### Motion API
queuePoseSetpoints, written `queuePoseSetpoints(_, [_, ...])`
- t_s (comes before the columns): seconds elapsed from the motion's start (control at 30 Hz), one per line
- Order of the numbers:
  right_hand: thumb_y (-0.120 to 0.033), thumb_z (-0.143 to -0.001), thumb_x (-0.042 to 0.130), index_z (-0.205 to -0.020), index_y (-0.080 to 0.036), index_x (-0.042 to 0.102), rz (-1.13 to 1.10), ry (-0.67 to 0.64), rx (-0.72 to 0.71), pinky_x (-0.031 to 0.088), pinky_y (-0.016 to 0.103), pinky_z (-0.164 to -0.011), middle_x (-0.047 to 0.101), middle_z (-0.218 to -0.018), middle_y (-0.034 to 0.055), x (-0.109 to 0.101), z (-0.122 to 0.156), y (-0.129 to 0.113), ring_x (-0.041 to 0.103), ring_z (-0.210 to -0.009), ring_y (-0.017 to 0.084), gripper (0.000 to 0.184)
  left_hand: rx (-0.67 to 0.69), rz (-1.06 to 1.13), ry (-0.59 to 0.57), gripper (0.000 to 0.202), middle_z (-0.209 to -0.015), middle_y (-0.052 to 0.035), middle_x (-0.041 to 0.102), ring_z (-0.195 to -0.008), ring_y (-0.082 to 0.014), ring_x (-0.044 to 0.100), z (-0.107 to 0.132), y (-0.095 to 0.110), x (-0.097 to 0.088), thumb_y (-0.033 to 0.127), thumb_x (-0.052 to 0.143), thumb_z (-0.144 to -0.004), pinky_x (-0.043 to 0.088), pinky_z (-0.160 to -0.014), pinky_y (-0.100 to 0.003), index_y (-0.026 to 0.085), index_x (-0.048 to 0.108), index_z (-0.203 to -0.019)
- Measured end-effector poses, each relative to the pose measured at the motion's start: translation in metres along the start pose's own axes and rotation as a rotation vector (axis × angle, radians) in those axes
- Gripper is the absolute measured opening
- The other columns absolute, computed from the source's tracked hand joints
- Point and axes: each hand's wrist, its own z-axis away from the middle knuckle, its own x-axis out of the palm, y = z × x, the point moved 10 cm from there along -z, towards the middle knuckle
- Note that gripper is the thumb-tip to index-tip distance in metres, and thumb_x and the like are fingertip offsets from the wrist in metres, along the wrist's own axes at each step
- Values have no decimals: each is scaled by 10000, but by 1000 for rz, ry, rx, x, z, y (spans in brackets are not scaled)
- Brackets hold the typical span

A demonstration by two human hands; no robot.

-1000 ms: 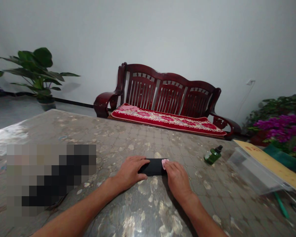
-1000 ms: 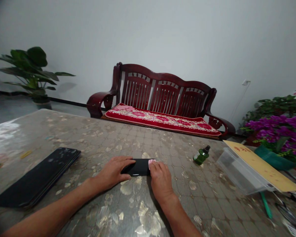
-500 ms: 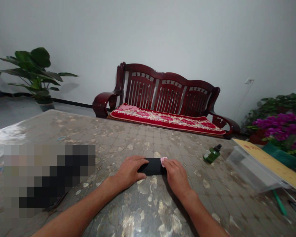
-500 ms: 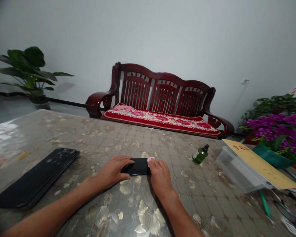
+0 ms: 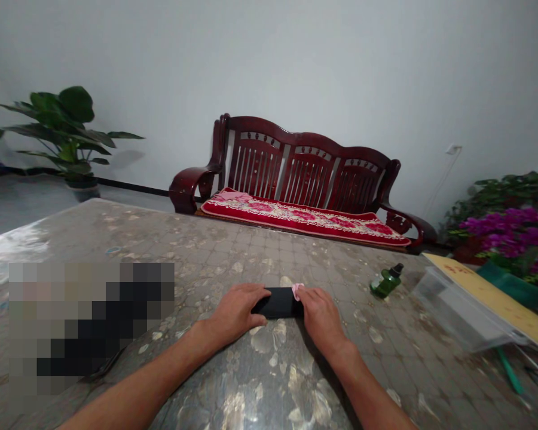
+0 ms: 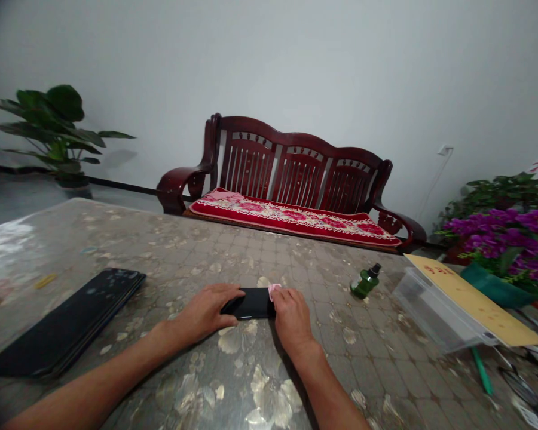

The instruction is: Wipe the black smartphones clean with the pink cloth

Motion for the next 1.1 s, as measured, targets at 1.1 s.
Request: queuePoseSetpoints(1.1, [-88, -960, 470, -1182, -203, 677, -86, 22, -109, 491, 337, -907, 732, -1141, 70, -13, 16, -24, 648, -1003, 211, 325, 123, -159, -16, 391, -1399, -135, 576, -1275, -308, 559, 5, 16, 7, 274, 689, -904, 435, -1079, -446, 219, 575, -1274])
